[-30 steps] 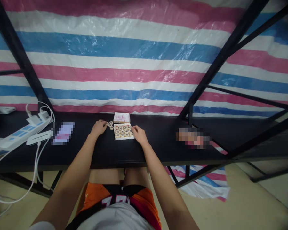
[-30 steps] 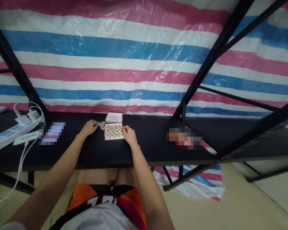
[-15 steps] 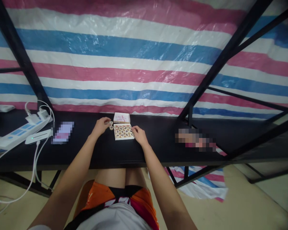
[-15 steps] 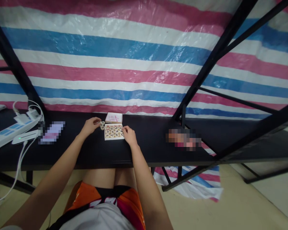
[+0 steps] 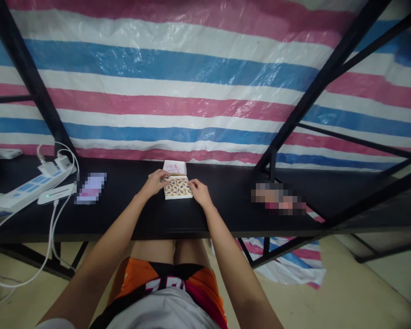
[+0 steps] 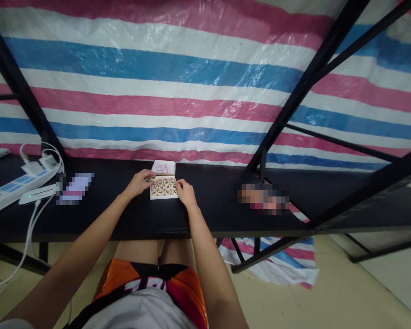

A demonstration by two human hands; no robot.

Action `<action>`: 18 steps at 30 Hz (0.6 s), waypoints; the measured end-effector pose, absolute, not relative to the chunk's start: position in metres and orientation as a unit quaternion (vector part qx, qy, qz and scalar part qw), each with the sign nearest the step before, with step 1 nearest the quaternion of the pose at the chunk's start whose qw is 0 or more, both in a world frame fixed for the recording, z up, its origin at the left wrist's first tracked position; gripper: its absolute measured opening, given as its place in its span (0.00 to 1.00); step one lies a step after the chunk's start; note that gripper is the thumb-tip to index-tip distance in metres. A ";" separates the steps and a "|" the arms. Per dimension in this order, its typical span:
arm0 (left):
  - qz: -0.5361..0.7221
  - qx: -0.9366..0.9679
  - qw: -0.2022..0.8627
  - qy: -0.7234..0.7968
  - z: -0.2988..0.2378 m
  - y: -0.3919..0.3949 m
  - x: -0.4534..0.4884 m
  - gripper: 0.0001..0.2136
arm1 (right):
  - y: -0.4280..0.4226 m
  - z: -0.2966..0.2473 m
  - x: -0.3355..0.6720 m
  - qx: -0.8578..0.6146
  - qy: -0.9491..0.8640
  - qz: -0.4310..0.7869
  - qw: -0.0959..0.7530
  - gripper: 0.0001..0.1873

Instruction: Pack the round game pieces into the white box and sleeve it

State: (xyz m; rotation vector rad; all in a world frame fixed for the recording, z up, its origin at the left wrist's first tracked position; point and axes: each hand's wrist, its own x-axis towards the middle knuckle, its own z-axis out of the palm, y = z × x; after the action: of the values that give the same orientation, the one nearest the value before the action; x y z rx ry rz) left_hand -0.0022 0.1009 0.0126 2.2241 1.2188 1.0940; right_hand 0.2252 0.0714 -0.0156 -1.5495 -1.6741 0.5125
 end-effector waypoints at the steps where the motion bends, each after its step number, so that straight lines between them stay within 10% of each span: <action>1: 0.370 0.795 0.195 0.440 0.012 0.101 -0.003 0.08 | 0.072 -0.016 0.225 -0.610 -0.659 0.201 0.392 0.13; 18: 0.221 0.746 0.052 0.626 -0.003 0.114 -0.030 0.15 | 0.072 -0.016 0.225 -0.603 -0.661 0.203 0.398 0.14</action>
State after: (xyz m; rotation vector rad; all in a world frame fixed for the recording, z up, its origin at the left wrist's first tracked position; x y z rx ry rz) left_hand -0.0300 0.1138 -0.0026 2.2685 1.9041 0.6736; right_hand 0.2254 0.0724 -0.0160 -1.5283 -1.6728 0.5152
